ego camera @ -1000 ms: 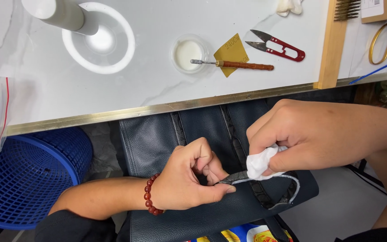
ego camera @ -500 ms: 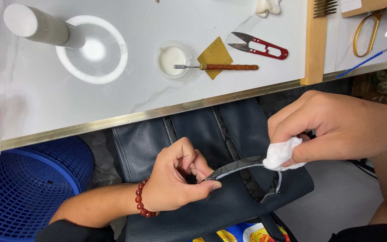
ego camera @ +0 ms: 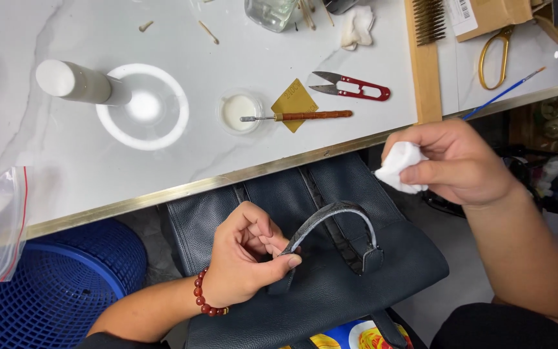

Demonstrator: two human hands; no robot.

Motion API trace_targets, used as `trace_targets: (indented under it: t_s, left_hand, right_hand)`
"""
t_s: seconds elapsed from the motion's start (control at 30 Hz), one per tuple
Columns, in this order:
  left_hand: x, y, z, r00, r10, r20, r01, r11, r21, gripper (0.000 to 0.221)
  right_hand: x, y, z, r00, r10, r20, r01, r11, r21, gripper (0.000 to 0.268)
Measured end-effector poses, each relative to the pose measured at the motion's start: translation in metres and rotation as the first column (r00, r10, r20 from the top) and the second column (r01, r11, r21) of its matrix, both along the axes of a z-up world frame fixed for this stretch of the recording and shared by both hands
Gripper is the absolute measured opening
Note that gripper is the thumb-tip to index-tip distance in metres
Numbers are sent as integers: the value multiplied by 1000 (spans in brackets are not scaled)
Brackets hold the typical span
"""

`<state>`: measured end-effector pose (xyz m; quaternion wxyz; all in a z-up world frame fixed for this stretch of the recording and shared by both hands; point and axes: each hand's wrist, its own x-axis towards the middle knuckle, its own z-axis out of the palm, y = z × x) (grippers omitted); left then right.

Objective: Repairing the edge coating of a leather handbag handle using adhesive and a hair dryer.

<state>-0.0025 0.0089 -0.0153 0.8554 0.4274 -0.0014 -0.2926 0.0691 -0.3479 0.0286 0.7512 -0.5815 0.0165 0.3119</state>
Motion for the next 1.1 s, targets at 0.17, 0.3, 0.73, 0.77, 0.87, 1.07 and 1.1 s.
trace_targets:
  t_s: [0.17, 0.3, 0.73, 0.77, 0.87, 1.07, 1.1]
  left_hand:
    - [-3, 1, -4, 1000, 11, 27, -11, 1000, -14, 40]
    - [-6, 3, -7, 999, 13, 50, -12, 1000, -19, 41]
    - [-6, 4, -9, 999, 39, 36, -38, 999, -35, 40]
    - [-6, 5, -10, 999, 37, 31, -37, 999, -20, 41]
    - [-7, 7, -13, 999, 47, 28, -47, 999, 0, 44]
    - [-6, 7, -14, 996, 74, 47, -74, 997, 11, 47]
    - [-6, 7, -14, 995, 82, 60, -83, 996, 24, 48]
  right_hand:
    - [-6, 30, 0, 999, -22, -35, 23, 1000, 5, 27]
    - [-7, 53, 12, 996, 51, -68, -56, 995, -81, 25]
    - [-40, 43, 3, 988, -54, -141, 59, 998, 27, 23]
    - [-44, 42, 2, 989, -58, -135, 61, 998, 24, 24]
    - [-50, 32, -4, 990, -44, -133, 49, 998, 40, 23]
    - [-32, 22, -16, 961, -255, -106, 258, 966, 8, 21]
    - [-25, 24, -17, 937, -351, -3, 350, 934, -69, 21]
